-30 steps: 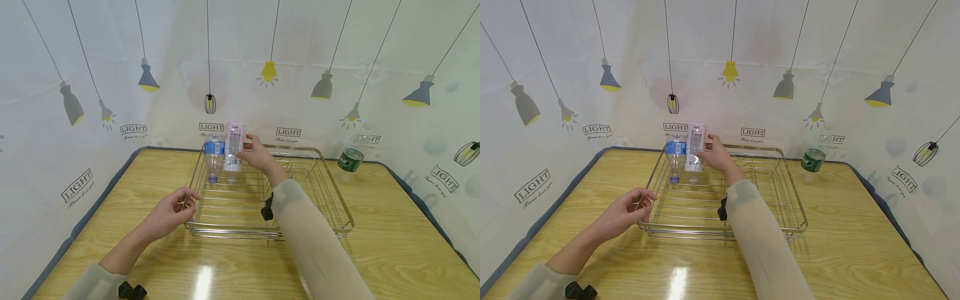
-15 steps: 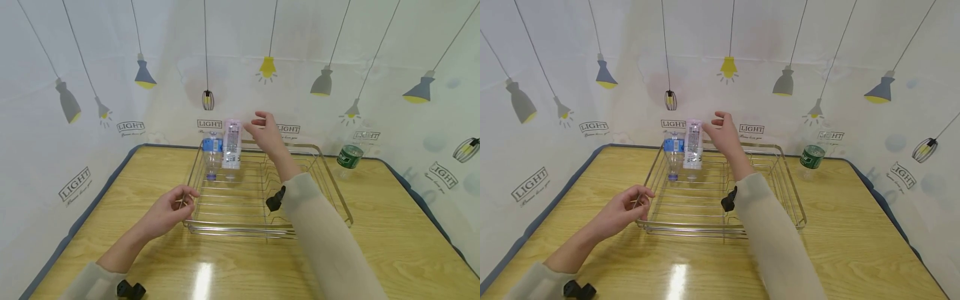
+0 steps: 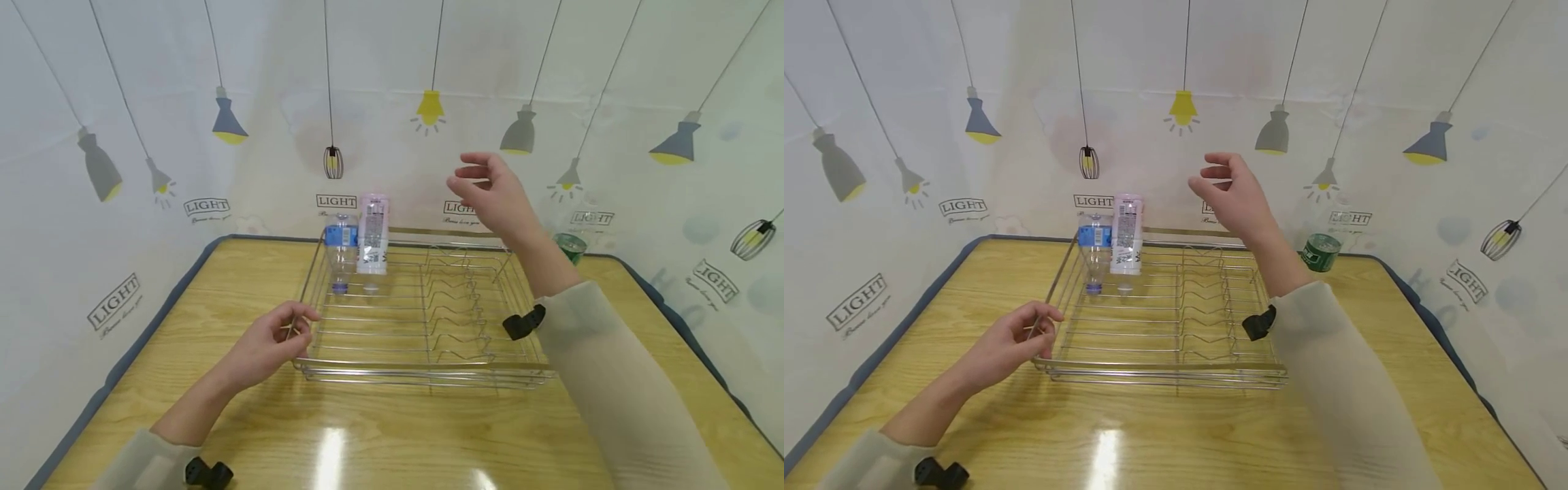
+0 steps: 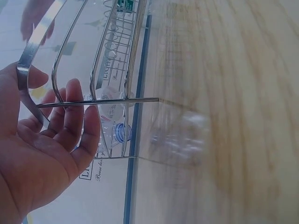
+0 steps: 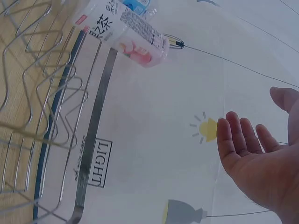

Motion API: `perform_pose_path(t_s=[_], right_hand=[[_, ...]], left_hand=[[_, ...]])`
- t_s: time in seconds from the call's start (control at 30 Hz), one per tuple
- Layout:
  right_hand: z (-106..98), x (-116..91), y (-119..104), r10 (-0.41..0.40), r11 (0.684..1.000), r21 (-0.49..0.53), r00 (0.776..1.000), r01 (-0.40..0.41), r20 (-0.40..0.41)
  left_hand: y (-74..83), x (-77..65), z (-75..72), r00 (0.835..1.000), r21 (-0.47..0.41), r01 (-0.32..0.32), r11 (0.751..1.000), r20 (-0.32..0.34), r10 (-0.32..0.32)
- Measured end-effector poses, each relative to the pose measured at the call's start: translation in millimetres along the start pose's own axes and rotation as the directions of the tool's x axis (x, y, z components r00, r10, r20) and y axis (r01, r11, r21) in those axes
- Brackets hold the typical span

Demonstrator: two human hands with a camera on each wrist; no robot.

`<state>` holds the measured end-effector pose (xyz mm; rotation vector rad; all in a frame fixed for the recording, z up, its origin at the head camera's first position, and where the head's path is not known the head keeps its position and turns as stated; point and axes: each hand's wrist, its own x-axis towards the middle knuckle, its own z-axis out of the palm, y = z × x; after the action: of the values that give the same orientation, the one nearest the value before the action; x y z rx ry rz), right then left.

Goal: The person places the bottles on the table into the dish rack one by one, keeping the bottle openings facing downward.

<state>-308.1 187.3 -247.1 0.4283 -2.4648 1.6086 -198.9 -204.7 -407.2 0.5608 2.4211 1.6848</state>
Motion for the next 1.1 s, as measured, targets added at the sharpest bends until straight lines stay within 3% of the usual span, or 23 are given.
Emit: perform_pose_path(t_s=[0.17,0.4,0.77,1.1], right_hand=[[-32.0,-18.9,6.7,-0.009,0.993,-0.122,1.000,0.007,-0.014],[-73.7,-51.1,37.4,0.049,0.967,-0.248,0.998,-0.057,-0.040],[-133.2,-83.6,104.0,0.072,0.944,-0.308,0.984,-0.120,-0.161],[-162.1,-85.3,149.5,0.166,0.928,-0.290,0.957,-0.234,-0.239]], left_hand=[[-0.2,0.0,-0.2,1.000,-0.001,0.006,1.000,-0.001,-0.006],[-2.2,0.6,0.1,1.000,0.005,0.010,1.000,0.005,-0.010],[-2.1,1.0,-0.1,1.000,0.017,0.015,1.000,-0.003,-0.015],[0.3,0.1,0.3,1.000,0.012,0.019,1.000,-0.001,-0.019]])
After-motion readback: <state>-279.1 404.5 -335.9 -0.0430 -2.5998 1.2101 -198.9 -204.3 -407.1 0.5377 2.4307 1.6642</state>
